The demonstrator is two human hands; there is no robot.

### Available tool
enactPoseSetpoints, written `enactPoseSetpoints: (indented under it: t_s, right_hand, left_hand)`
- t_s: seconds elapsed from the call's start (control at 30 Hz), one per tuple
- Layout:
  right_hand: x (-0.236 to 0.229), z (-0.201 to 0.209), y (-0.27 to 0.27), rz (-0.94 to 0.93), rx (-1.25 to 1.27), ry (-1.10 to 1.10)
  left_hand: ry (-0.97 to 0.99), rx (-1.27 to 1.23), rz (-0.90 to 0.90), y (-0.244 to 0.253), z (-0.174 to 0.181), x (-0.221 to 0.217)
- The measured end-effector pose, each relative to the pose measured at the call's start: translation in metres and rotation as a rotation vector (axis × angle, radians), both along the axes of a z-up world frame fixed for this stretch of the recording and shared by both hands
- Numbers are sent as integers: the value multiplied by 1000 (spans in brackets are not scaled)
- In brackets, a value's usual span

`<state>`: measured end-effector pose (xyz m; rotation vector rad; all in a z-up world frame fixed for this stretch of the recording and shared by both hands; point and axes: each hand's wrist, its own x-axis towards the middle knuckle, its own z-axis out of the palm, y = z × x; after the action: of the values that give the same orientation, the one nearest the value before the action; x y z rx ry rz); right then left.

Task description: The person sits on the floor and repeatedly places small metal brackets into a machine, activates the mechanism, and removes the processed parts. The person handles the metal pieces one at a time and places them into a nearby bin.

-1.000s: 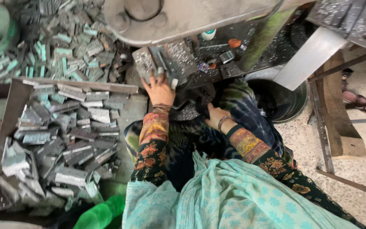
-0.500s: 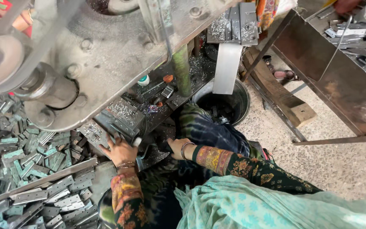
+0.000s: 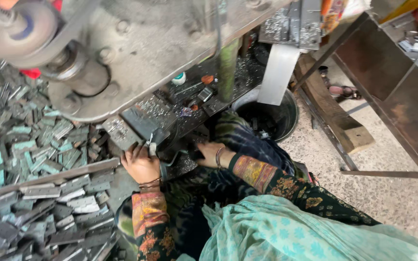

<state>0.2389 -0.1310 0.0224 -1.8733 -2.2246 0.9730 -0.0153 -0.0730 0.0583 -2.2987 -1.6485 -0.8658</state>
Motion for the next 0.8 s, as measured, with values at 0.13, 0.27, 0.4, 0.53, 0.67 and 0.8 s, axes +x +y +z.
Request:
enactPoseSetpoints:
  t_s: [0.13,0.27,0.4,0.53,0.67,0.8]
  right_hand:
    - [-1,-12,32,-106,395,330]
    - [-16,-15,64,-303,308,785]
    - [-22,-4,71,-396,327,1134]
    - [-19,11,72,-329,677,653]
    - [-38,7,75,130,699,125]
    - [-67,-13,78,191,673,81]
  left_hand:
    - [-474,-52,-113,6,-11,-13]
    - [-824,-385,-131,18,-30,-11]
    - [-1090,-458,-386,32,-33,-8]
    - [-434,-316,35,44,-27,-17]
    - [-66,-222,325,38,-28,-10]
    - [-42,-252,243,42,-19,1]
